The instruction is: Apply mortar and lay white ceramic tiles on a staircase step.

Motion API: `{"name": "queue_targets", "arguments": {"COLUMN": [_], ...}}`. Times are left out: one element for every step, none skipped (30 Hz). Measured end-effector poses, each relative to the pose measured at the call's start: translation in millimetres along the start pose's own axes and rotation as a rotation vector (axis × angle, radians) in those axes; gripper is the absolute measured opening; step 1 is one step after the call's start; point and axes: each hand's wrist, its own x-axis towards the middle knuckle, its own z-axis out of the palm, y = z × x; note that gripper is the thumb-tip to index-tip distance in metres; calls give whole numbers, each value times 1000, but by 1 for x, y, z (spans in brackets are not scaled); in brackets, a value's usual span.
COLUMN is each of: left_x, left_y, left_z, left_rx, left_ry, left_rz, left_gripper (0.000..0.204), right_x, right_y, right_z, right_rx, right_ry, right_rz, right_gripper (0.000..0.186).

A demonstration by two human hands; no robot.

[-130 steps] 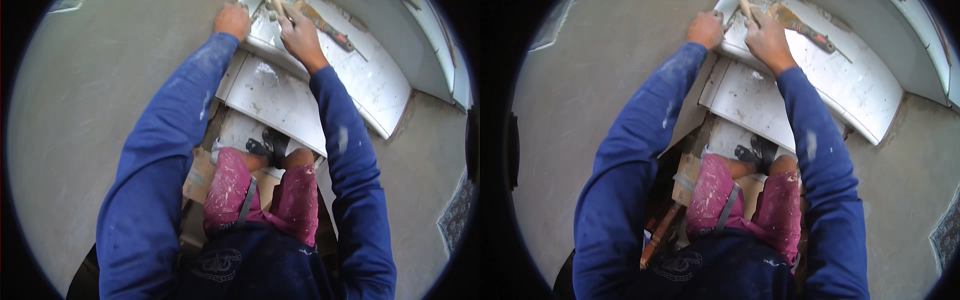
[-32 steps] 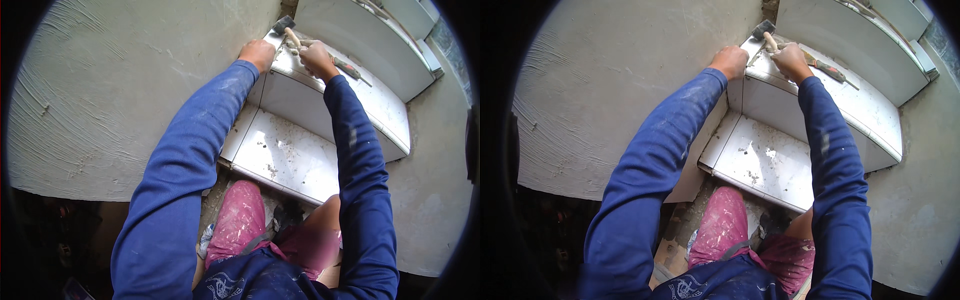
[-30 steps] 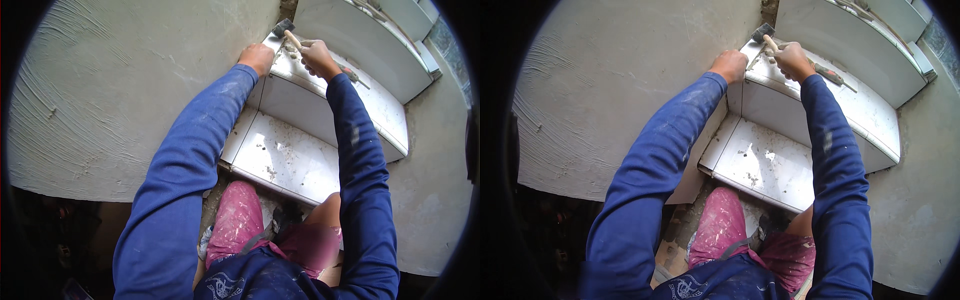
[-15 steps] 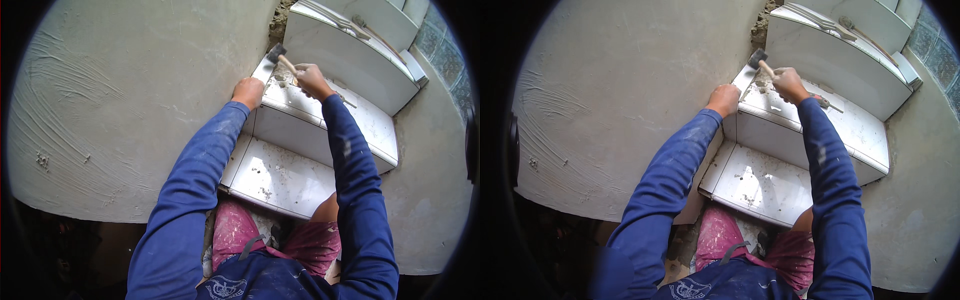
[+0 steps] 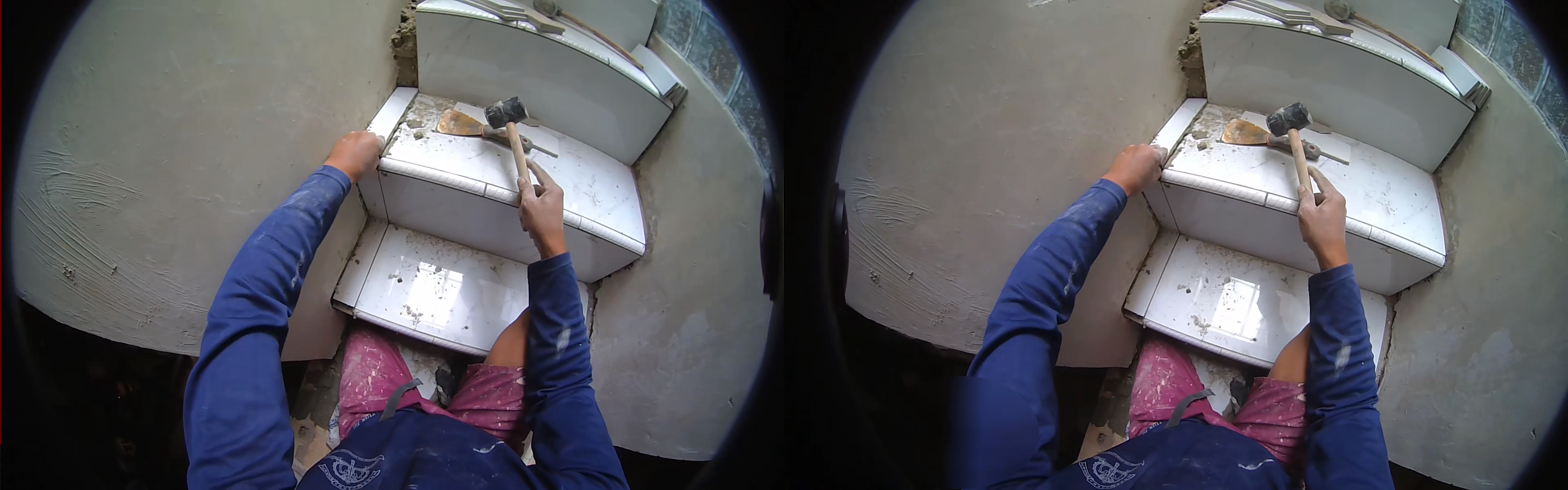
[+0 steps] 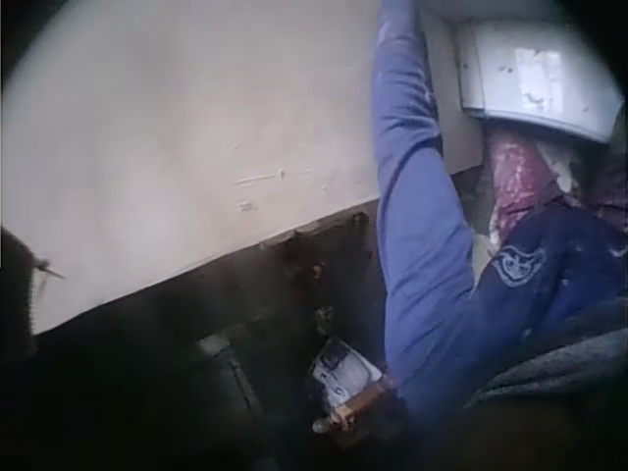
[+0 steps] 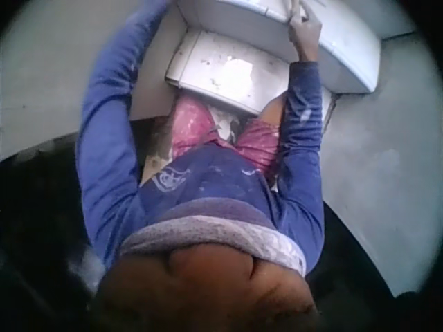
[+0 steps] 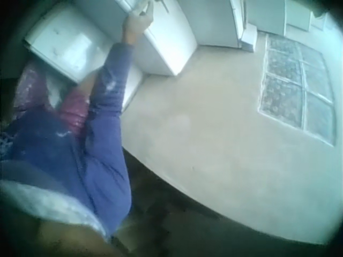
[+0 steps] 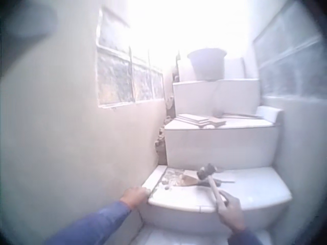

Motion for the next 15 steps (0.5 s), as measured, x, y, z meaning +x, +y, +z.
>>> {"name": "queue_targets", "arguments": {"left_x": [3,7,8,9,9,8,8,8,9,10,9,8,7,6,7], "left_y": [1,1,2,4,5,5,3,1,4,5,6,8,9,10,12], "left_z": [-3,-5,-10,-14,-18,-20,-19,-18,-20,-22,-25,-27,-26,-26,-26], "left_rx": [7,-15,-37,-32,-48,-61,-56,-51,-52,-54,-80,-105,-105,-98,-94], "left_ry": [-4,-20,-41,-49,-41,-30,-32,-32,-31,-32,5,45,46,62,79], "left_rz": [3,-41,-86,-86,-115,-148,-153,-196,-232,-230,-271,-315,-317,-356,-391], "left_gripper": [14,14,14,14,14,14,14,13,14,14,14,14,14,14,15], "right_x": [3,6,9,10,11,13,14,14,16,18,19,18,17,14,14], "right_y": [7,12,13,13,12,9,5,0,3,7,9,5,4,4,6], "right_z": [-3,-8,-11,-14,-18,-23,-28,-36,-44,-54,-62,-69,-75,-81,-88], "right_rx": [-25,-19,-28,-38,-33,-114,-195,-271,-272,-388,-505,-551,-551,-661,-772], "right_ry": [26,26,53,80,77,131,186,218,219,291,363,367,367,358,351], "right_rz": [-52,-50,-57,-65,-59,-65,-71,-58,-55,-76,-98,-14,-16,48,114], "right_gripper": [43,43,43,43,43,42,42,41,41,40,39,37,37,37,36]}}
